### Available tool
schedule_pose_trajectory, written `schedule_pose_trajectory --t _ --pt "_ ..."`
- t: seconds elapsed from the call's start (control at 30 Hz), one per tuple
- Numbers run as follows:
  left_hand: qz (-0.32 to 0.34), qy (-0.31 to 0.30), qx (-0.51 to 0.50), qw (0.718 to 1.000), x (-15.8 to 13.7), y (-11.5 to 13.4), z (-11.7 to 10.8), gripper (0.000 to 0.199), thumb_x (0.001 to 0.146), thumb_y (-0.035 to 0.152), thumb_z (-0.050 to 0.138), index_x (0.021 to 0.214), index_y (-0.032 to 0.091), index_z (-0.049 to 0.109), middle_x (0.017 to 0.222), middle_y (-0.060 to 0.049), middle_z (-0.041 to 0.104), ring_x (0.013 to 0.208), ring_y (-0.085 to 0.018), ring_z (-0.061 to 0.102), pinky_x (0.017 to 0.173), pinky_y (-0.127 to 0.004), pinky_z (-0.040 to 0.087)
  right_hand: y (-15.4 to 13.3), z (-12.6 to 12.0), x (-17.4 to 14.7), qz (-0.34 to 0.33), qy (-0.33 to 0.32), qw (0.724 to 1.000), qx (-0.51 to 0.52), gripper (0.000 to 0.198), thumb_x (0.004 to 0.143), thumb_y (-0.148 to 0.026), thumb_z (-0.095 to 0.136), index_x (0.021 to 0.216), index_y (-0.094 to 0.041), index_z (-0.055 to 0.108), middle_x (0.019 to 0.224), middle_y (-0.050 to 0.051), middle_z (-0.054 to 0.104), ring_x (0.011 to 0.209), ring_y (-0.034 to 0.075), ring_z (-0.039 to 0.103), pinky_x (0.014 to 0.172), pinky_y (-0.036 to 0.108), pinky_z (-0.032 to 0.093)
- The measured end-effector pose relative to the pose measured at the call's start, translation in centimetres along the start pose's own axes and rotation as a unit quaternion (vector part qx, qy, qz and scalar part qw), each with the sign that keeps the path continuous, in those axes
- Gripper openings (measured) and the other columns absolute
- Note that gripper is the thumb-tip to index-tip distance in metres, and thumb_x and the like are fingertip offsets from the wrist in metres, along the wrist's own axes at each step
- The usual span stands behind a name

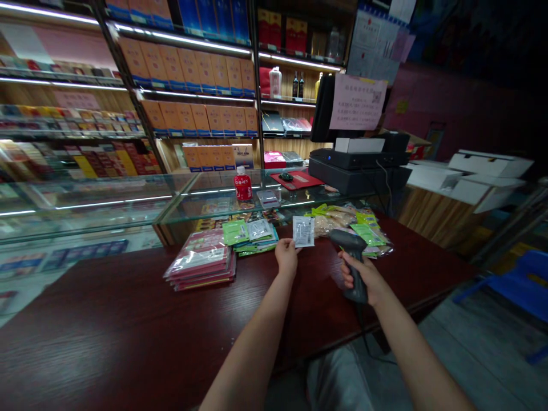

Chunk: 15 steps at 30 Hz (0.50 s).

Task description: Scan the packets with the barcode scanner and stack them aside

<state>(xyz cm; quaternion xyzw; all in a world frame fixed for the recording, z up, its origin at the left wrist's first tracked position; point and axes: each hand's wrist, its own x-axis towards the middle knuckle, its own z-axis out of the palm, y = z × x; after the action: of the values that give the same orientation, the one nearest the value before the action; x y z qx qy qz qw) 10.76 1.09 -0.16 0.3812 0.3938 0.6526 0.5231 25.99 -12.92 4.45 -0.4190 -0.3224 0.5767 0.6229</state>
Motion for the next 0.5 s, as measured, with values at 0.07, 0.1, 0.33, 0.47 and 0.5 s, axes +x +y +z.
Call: schedule_pose_trajectory --t 0.07,0.1,0.33,0.47,0.5 --pt "-0.011 -0.009 -0.001 1.0 -0.2 0.5 0.1 0.011 0.075 0.012 0.062 0.069 0.012 0.053 0.069 0.0 0.056 0.064 -0.009 0.059 0.063 -0.03 0.06 0.4 -0.6 1.0 0.018 -0.014 0.998 0.067 0.035 0.068 -0.04 0.078 0.086 -0.02 0.056 0.052 -0.008 0.047 0.038 0.005 0.039 0.034 0.014 0.03" --pt "-0.02 -0.014 -0.005 1.0 -0.3 0.7 0.0 0.011 0.075 0.012 0.063 0.069 0.012 0.053 0.069 0.001 0.055 0.063 -0.009 0.059 0.062 -0.03 0.06 0.7 -1.0 1.4 0.023 -0.017 0.995 0.094 0.034 0.068 -0.039 0.077 0.086 -0.019 0.056 0.052 -0.008 0.046 0.038 0.004 0.038 0.033 0.014 0.03" --pt "-0.033 -0.016 -0.037 0.999 -0.4 3.2 -2.1 0.016 0.073 0.015 0.068 0.072 0.012 0.053 0.068 0.002 0.053 0.058 -0.006 0.055 0.068 -0.036 0.062 2.4 -2.9 2.7 0.071 -0.048 0.978 0.188 0.027 0.072 -0.032 0.076 0.08 -0.02 0.054 0.052 -0.008 0.044 0.038 0.004 0.037 0.032 0.011 0.031" --pt "0.024 0.052 -0.028 0.998 0.9 5.5 -4.7 0.014 0.072 0.014 0.066 0.075 0.013 0.052 0.069 0.003 0.051 0.061 -0.007 0.057 0.068 -0.036 0.061 2.5 -3.0 2.5 0.075 -0.053 0.974 0.205 0.025 0.072 -0.03 0.075 0.081 -0.019 0.054 0.054 -0.008 0.043 0.039 0.004 0.037 0.032 0.011 0.033" --pt "0.037 0.07 -0.019 0.997 1.4 6.1 -5.4 0.013 0.073 0.013 0.065 0.075 0.013 0.052 0.07 0.003 0.052 0.062 -0.008 0.058 0.068 -0.036 0.061 2.5 -2.9 2.4 0.076 -0.05 0.975 0.204 0.025 0.072 -0.03 0.075 0.081 -0.019 0.055 0.054 -0.008 0.042 0.039 0.004 0.037 0.032 0.011 0.033"
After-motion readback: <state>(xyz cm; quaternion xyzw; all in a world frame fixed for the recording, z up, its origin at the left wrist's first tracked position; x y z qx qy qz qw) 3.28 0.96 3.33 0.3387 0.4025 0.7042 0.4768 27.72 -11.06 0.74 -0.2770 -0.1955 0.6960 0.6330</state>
